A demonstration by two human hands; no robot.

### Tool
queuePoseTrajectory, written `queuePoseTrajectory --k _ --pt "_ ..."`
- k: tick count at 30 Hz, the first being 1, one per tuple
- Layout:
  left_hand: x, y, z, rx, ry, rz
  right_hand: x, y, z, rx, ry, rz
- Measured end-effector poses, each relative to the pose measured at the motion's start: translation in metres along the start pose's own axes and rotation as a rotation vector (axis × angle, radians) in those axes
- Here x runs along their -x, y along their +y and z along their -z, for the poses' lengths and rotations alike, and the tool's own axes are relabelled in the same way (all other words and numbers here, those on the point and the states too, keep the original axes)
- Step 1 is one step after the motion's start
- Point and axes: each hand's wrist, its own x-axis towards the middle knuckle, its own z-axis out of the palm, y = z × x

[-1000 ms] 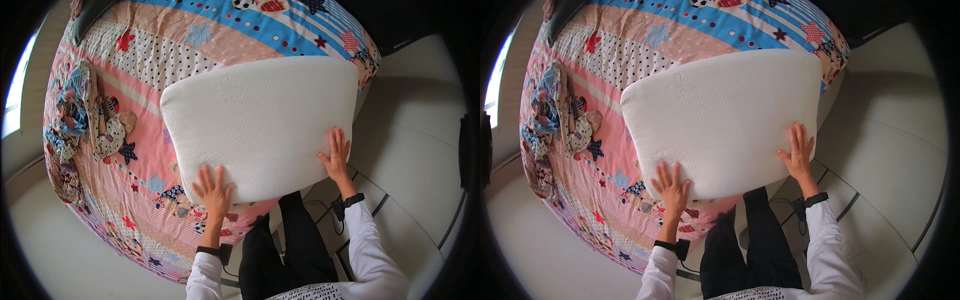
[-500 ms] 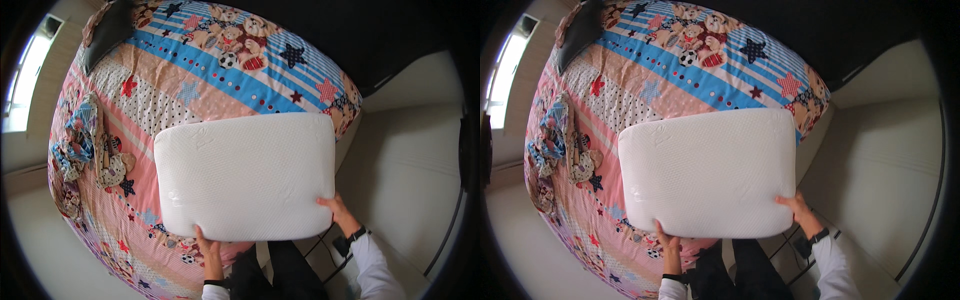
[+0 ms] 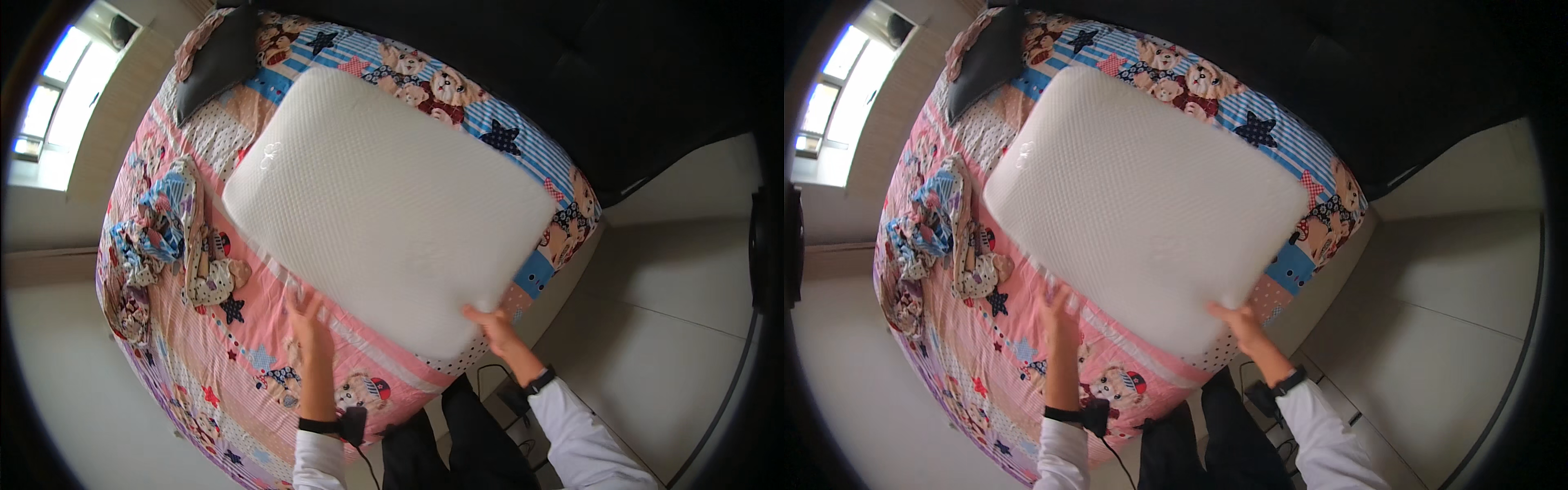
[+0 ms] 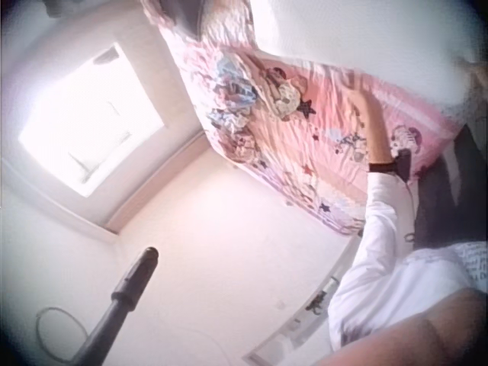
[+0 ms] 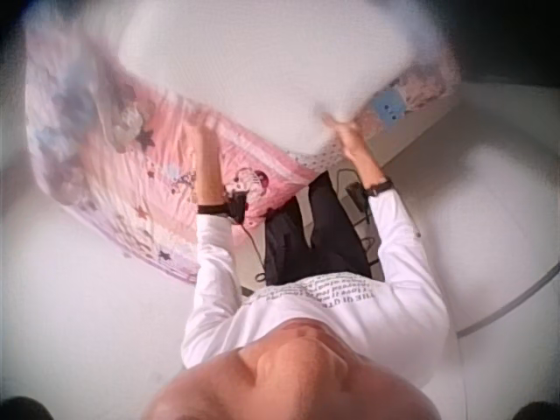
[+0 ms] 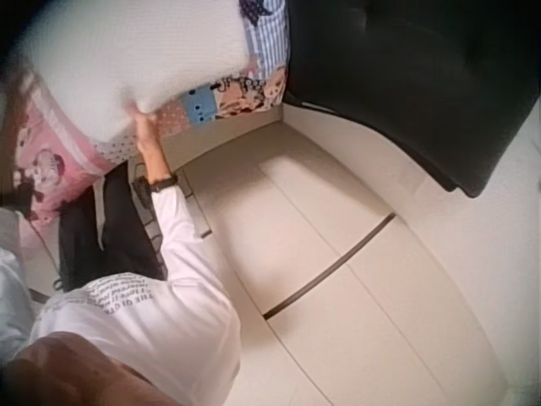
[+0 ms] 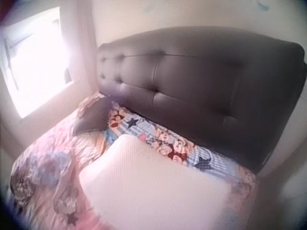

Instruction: The person inserts a white pillow into a white pillowcase on a bed. They align the corners, push the pillow inside, and smooth the fabric before zipping the case closed.

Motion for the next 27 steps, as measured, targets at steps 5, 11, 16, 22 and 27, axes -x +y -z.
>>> queuePoseTrajectory --k 5,11,16,22,27 --pt "0.053 -0.107 -0.019 0.079 -0.187 0.701 -0.032 0.027 -0.065 0.006 -0.105 0.041" --pt "0.064 -0.089 -0.012 0.489 -0.179 0.460 -0.038 -0.012 -0.017 0.702 -0.624 0.133" --pt "0.031 -0.089 0.057 0.242 -0.006 0.449 -0.096 -0.129 0.049 1.149 -0.191 0.036" --pt "-0.003 -0.132 0.083 0.108 0.122 0.545 -0.208 -0.197 0.019 0.796 0.191 0.291" --pt "-0.004 -0.134 0.073 0.135 0.066 0.584 -0.292 -0.194 -0.009 1.151 0.676 0.356"
